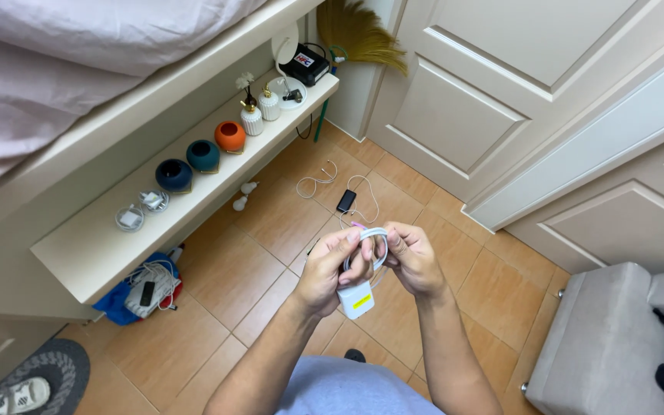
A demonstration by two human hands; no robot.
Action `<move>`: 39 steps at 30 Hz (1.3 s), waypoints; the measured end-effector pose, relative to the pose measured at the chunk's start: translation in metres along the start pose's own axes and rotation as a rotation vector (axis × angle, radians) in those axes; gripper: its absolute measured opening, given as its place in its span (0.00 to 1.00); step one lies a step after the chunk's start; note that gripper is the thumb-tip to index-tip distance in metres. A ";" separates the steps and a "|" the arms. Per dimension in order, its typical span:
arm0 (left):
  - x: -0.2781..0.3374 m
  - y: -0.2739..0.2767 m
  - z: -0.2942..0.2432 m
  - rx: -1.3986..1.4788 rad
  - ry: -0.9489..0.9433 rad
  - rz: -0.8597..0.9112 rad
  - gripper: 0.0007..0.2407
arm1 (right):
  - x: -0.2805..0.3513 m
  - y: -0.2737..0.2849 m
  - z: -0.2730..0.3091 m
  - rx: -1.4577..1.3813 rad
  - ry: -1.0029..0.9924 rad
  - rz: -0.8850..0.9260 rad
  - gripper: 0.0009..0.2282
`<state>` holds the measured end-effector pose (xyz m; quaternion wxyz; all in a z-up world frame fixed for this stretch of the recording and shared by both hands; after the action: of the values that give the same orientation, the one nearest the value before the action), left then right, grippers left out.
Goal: Winding and organizing USB charging cables in a bedroom.
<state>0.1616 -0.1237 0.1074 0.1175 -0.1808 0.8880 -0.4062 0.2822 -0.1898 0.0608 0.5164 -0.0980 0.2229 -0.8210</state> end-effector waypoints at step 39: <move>-0.004 0.062 -0.080 -1.105 -0.466 -0.306 0.07 | 0.004 -0.094 -0.058 0.687 -0.068 -0.011 0.07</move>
<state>0.1228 -0.0301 0.1113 0.1377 -0.4240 0.8822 0.1516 0.1819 -0.1435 0.0539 0.5219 0.0530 -0.0848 -0.8471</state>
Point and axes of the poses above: each hand's wrist, its own x-axis away from the middle knuckle, its own y-axis out of the back of the hand, z = x × y, the point moved 7 cm from there along -x, towards the middle knuckle, and after that the axes turned 12 degrees about -z, right-handed, at the moved point
